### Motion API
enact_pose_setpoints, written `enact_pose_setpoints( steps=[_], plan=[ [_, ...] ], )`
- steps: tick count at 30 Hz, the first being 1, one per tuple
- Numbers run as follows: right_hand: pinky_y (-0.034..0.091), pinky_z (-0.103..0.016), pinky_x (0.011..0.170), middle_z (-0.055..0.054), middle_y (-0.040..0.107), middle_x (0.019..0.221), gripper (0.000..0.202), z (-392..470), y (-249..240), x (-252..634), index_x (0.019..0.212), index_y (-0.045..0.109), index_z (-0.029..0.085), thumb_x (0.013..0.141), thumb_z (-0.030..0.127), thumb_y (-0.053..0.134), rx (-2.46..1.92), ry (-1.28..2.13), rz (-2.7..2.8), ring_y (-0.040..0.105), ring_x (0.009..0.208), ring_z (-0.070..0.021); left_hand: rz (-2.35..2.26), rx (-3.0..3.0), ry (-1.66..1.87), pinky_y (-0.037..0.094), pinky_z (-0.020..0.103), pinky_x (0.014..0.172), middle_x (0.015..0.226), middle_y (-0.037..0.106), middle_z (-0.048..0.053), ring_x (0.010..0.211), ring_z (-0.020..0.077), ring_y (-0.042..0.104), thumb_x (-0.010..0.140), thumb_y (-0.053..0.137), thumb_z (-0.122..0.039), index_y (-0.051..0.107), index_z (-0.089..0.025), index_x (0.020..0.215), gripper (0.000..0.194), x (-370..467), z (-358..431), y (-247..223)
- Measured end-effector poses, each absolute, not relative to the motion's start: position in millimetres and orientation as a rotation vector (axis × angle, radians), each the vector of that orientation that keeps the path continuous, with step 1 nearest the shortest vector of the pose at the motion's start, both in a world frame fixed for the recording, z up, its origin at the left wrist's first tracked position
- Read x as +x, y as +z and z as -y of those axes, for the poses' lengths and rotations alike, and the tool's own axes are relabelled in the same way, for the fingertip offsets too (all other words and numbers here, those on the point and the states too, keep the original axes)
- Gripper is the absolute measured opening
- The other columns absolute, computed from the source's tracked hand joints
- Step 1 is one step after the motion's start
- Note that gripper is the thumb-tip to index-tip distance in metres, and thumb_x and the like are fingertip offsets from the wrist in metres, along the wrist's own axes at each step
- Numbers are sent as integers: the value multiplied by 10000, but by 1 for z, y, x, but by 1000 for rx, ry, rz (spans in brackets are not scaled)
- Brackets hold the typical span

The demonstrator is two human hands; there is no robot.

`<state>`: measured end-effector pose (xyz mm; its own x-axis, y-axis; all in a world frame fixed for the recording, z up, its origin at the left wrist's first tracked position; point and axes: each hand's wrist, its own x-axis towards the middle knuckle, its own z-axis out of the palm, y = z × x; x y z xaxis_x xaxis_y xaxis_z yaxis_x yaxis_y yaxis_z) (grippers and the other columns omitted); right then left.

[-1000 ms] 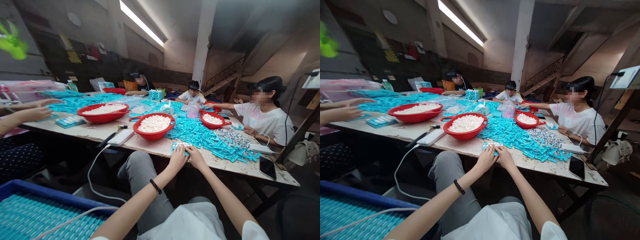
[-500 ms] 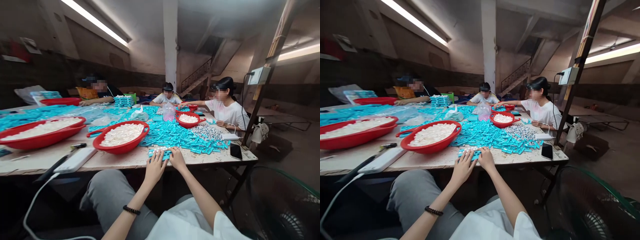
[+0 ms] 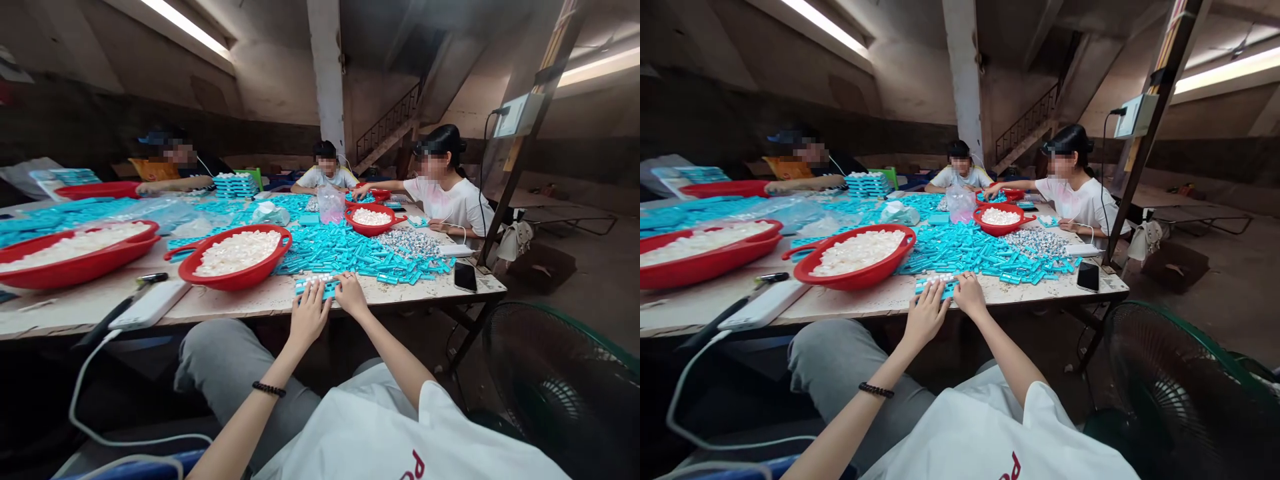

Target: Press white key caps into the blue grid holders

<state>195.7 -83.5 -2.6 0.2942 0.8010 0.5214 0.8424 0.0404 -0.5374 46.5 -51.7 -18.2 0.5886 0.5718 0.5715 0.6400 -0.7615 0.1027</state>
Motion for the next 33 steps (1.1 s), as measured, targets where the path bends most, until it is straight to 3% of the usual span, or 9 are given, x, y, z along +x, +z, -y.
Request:
enact_pose_setpoints(
  steps=[5, 7, 9, 10, 12, 17, 22, 28, 33],
  plan=[
    [408, -406, 1063, -100, 624, 1108, 394, 89, -5, 192, 1130, 702, 174, 865, 50, 438, -1727, -145, 1418, 518, 1113, -242, 950, -2750, -1222, 208, 526, 1167, 1520, 472, 159, 1456, 316, 342, 975, 347, -264, 507, -142, 1418, 487, 40, 87, -23],
    [407, -416, 1064, -100, 618, 1126, 390, 95, -8, 188, 1122, 703, 191, 862, 51, 448, -1659, -194, 1463, 514, 1129, -244, 888, -2848, -1443, 294, 477, 1124, 1360, 610, 145, 1345, 272, 475, 911, 327, -135, 618, -166, 1230, 432, 38, 116, -46],
    [416, -408, 1055, -95, 628, 1147, 384, 103, -10, 188, 1122, 701, 212, 851, 56, 477, -1509, -210, 1687, 507, 1160, -241, 897, -3015, -1628, 447, 372, 909, 1035, 691, 112, 1027, 225, 620, 816, 323, -74, 630, -197, 885, 338, 41, 143, -79],
    [423, -400, 1044, -91, 637, 1148, 376, 106, -8, 191, 1116, 701, 221, 848, 61, 490, -1431, -217, 1792, 508, 1168, -239, 921, -3127, -1641, 452, 322, 753, 825, 646, 74, 815, 197, 607, 753, 327, -62, 547, -215, 720, 270, 43, 153, -96],
    [438, -383, 1010, -82, 660, 1098, 328, 108, 1, 209, 1067, 706, 222, 861, 82, 492, -1382, -255, 1837, 532, 1138, -234, 1025, -3353, -1536, 349, 284, 594, 624, 480, 12, 601, 159, 476, 665, 334, -65, 359, -231, 590, 183, 50, 167, -124],
    [446, -332, 879, -84, 663, 965, 307, 105, 42, 309, 949, 688, 165, 900, 110, 390, -1850, -402, 1370, 578, 951, -225, 976, -3764, -1221, 221, 295, 584, 553, 332, -27, 568, 134, 361, 593, 352, -93, 262, -218, 570, 156, 55, 171, -145],
    [365, -348, 985, -128, 639, 1235, 309, 115, 49, 401, 1075, 699, 170, 867, 85, 488, -2395, -411, 1374, 489, 1227, -275, 971, -3898, -1095, 208, 304, 602, 547, 310, -33, 580, 136, 341, 627, 353, -128, 257, -217, 561, 147, 51, 175, -138],
    [435, -290, 861, -119, 724, 1081, 220, 120, 46, 429, 998, 766, 190, 858, 148, 601, -2553, -240, 1440, 642, 1037, -247, 1136, -3890, -990, 237, 302, 633, 578, 350, -28, 621, 151, 357, 662, 356, -166, 266, -220, 577, 134, 53, 176, -131],
    [457, -267, 807, -120, 734, 1030, 182, 112, 45, 432, 900, 780, 181, 861, 167, 603, -2526, -204, 1405, 659, 1013, -237, 1371, -3777, -996, 234, 302, 631, 587, 371, -24, 649, 160, 388, 695, 364, -167, 299, -217, 589, 134, 53, 175, -133]
  ],
)
